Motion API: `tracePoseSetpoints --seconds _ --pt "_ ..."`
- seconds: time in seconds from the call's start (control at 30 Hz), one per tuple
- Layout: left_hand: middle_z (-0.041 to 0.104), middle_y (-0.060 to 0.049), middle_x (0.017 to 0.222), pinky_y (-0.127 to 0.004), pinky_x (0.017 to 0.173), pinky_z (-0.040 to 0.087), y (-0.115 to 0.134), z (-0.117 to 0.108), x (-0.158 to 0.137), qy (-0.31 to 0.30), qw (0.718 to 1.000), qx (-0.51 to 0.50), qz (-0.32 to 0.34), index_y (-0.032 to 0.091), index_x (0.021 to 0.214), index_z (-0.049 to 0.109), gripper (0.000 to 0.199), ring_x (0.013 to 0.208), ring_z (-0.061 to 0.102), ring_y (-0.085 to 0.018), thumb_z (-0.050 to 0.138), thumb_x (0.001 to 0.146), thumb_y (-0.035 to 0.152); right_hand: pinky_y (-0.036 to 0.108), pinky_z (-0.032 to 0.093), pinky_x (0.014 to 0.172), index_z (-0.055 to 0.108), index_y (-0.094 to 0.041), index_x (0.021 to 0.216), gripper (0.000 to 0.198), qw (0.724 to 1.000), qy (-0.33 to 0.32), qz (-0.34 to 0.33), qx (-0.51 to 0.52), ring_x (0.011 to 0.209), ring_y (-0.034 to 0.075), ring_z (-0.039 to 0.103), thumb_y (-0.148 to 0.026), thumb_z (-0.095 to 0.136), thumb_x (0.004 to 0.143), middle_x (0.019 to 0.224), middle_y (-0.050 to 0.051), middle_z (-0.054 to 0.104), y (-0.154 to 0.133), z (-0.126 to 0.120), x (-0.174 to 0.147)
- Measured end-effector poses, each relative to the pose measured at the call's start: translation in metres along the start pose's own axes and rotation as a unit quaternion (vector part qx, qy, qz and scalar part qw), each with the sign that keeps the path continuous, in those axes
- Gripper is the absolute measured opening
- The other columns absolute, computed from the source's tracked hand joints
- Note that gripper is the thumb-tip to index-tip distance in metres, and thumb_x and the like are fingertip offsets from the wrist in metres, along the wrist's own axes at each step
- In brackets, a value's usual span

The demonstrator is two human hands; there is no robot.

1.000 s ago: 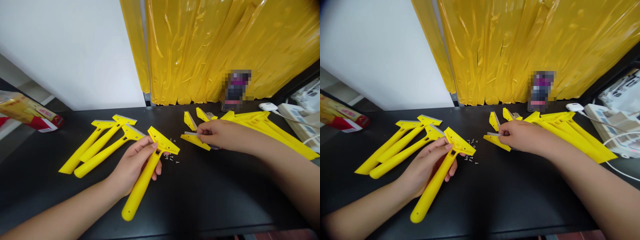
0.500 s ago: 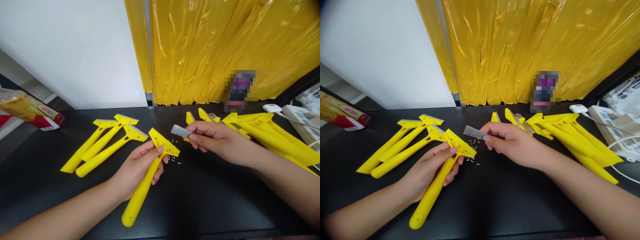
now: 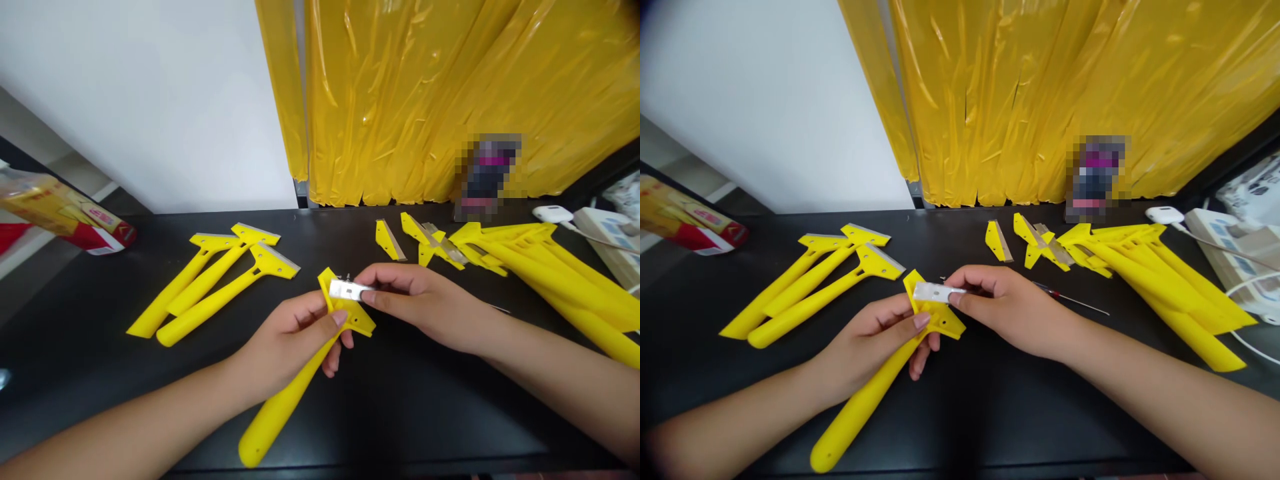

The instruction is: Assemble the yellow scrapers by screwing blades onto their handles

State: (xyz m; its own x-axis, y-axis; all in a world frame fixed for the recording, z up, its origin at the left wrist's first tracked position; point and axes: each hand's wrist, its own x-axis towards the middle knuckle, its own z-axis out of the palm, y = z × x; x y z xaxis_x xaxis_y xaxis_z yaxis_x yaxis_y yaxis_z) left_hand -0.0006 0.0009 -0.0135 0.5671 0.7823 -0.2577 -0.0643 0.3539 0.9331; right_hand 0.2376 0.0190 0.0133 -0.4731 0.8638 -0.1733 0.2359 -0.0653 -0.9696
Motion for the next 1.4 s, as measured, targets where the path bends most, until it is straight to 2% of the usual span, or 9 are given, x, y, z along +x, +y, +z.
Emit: tracePoseSetpoints --seconds 0.17,0.37,0.73,0.97,1.13,1.4 --pt "0.072 -0.002 0.083 -0.024 0.057 0.057 -0.001 -0.001 0.000 0.000 1.000 0.002 0.000 0.016 0.094 0.066 0.028 0.058 0.067 -0.011 0.070 0.101 0.043 0.027 0.043 0.071 0.075 -0.022 0.095 0.016 0.999 0.030 0.027 -0.010 0.076 0.013 0.056 -0.038 0.071 0.096 0.083 -0.003 0.068 0.001 0.007 0.003" --pt "0.074 -0.002 0.082 -0.022 0.057 0.055 -0.003 -0.002 0.001 -0.002 1.000 -0.012 -0.006 0.015 0.094 0.067 0.029 0.057 0.069 -0.011 0.070 0.101 0.043 0.025 0.042 0.064 0.069 -0.020 0.089 0.018 0.999 0.043 0.018 0.008 0.070 0.011 0.053 -0.037 0.075 0.091 0.077 -0.004 0.062 0.000 0.011 0.003" --pt "0.074 -0.002 0.079 -0.023 0.060 0.054 -0.003 -0.003 -0.001 -0.015 1.000 0.011 -0.009 0.016 0.098 0.067 0.030 0.059 0.069 -0.011 0.067 0.102 0.046 0.024 0.043 0.062 0.068 -0.018 0.089 0.017 0.999 0.024 0.007 0.024 0.067 0.011 0.052 -0.033 0.076 0.090 0.074 -0.004 0.060 0.002 0.016 -0.001" --pt "0.069 0.002 0.077 -0.017 0.046 0.045 -0.002 -0.001 -0.002 -0.016 0.999 0.021 -0.021 0.018 0.097 0.064 0.031 0.047 0.059 -0.006 0.065 0.102 0.048 0.027 0.043 0.063 0.067 -0.019 0.091 0.017 1.000 0.030 -0.003 0.007 0.069 0.013 0.052 -0.036 0.073 0.092 0.075 -0.003 0.060 0.003 0.021 0.000" --pt "0.066 0.002 0.076 -0.015 0.043 0.041 0.000 0.002 -0.004 -0.010 0.998 0.053 -0.015 0.018 0.095 0.063 0.033 0.046 0.054 -0.005 0.064 0.103 0.050 0.027 0.042 0.063 0.067 -0.020 0.091 0.014 1.000 0.019 -0.001 -0.004 0.070 0.013 0.051 -0.034 0.070 0.094 0.076 -0.003 0.060 0.003 0.024 0.000" --pt "0.062 0.004 0.073 -0.015 0.042 0.039 -0.001 0.007 -0.005 -0.009 0.997 0.072 -0.021 0.018 0.089 0.060 0.024 0.043 0.051 -0.004 0.068 0.100 0.038 0.025 0.038 0.058 0.061 -0.020 0.077 0.026 1.000 0.015 0.010 -0.018 0.065 0.011 0.049 -0.035 0.078 0.089 0.068 -0.006 0.057 0.001 0.020 -0.001"
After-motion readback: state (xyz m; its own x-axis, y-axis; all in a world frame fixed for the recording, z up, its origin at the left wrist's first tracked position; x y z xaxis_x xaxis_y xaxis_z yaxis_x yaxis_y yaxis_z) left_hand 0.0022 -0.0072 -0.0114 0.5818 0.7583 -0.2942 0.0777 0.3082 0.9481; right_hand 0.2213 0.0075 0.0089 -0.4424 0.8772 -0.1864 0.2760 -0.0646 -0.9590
